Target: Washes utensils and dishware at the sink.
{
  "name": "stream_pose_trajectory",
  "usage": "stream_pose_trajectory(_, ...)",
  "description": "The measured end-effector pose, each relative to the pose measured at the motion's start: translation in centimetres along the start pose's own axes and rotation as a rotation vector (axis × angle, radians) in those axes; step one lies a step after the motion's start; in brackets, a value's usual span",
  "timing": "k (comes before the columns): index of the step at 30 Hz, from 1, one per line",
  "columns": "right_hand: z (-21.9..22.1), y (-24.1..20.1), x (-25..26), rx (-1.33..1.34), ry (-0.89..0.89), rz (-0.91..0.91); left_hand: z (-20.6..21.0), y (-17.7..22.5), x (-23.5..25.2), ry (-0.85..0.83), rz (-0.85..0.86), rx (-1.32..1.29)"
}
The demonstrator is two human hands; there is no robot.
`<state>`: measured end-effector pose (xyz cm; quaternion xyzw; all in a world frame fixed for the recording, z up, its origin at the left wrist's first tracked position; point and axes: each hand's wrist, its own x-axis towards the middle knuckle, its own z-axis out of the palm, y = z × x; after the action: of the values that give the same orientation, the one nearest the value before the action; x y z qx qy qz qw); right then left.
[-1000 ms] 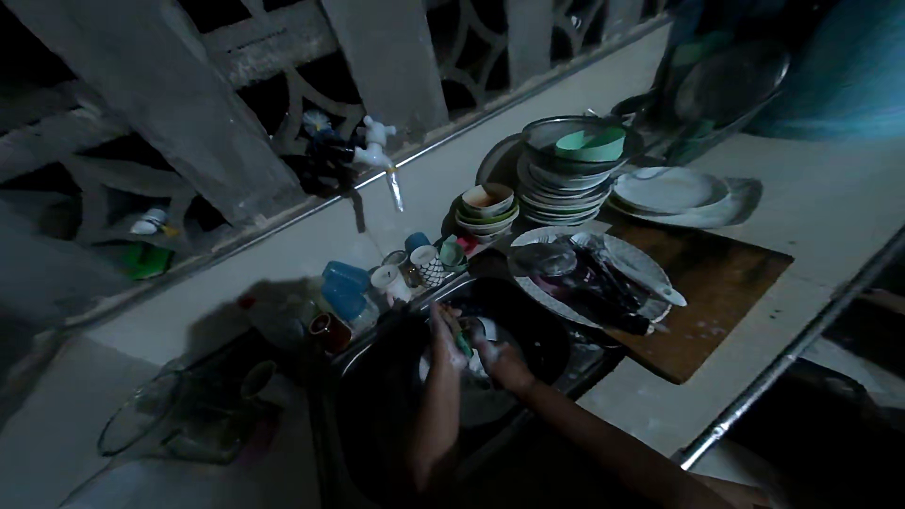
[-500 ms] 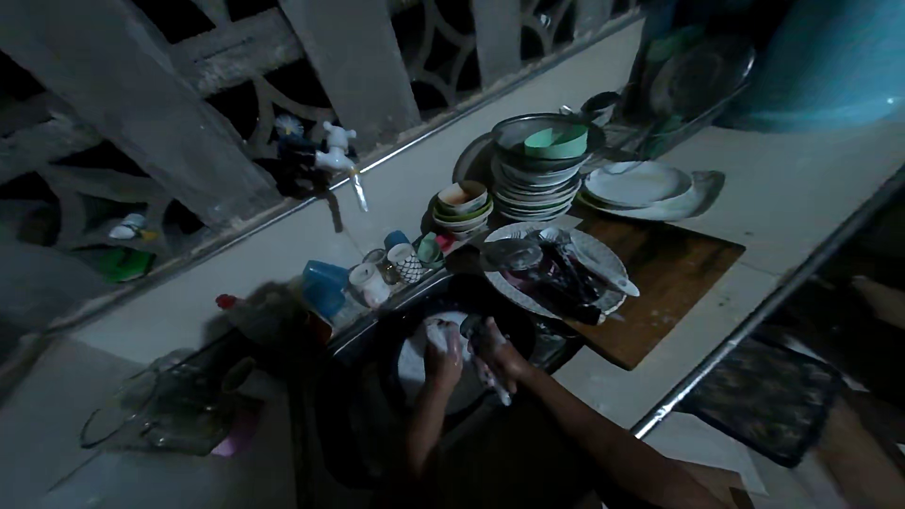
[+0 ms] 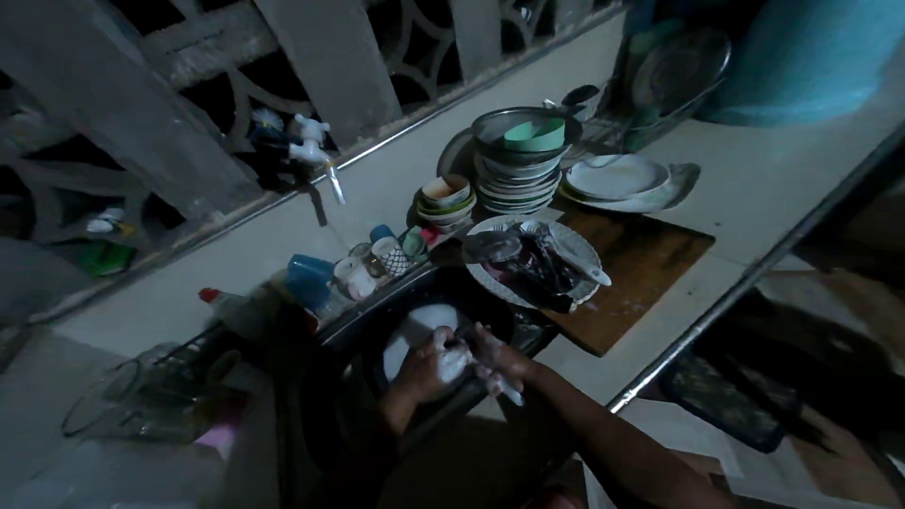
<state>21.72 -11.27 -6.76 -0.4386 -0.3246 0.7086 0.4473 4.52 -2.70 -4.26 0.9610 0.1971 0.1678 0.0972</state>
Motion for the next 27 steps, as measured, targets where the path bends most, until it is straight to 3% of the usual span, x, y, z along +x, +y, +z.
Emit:
stream_pose_trajectory(4,-0.4,-0.3,-0.5,-0.037,-0.042,0.031,0.7,1.4,0.3,0.067,0.153,0.075)
stream_pose_trajectory(7,-0.7,-0.3,-1.0,-0.079,-0.030,-0.033,-0.4,2.4,1.1,-0.015,0.065,0.063)
stream_pose_trajectory(12,0.0,-1.7,-1.7,-0.096,0.075,-0.077,0.2,2.9,1.6,0.141,-0.004,0.147)
stream_pose_trajectory(14,0.1,-2.2,-2.0,-0.148,0.106,-0.046,-0.7,2.9,1.7,0.122,-0.099,0.112)
stream_pose_trajectory(17,0.0,-2.2,-1.6,-0.313,0.105,-0.117,-3.5,2.2,2.8,0.207,-0.401,-0.178)
stream_pose_trajectory(20,1.6,-2.7,-0.5,-0.586,0.170,-0.218,-2.7,1.1,3.5,0.504,-0.338,-0.512)
stream_pose_trajectory(23,5.1,-4.3,-0.3,-0.827,0.298,-0.258,-0.9,0.7,3.4,0.545,-0.219,-0.428)
stream_pose_trajectory(25,6.7,-5.5,-0.2,-1.015,0.299,-0.230,-1.2,0.5,3.6,0.517,-0.310,-0.380)
stream_pose_trajectory(27,7.2,-5.6,0.7,-1.100,0.286,-0.295,-2.5,0.1,4.3,0.498,-0.508,-0.452)
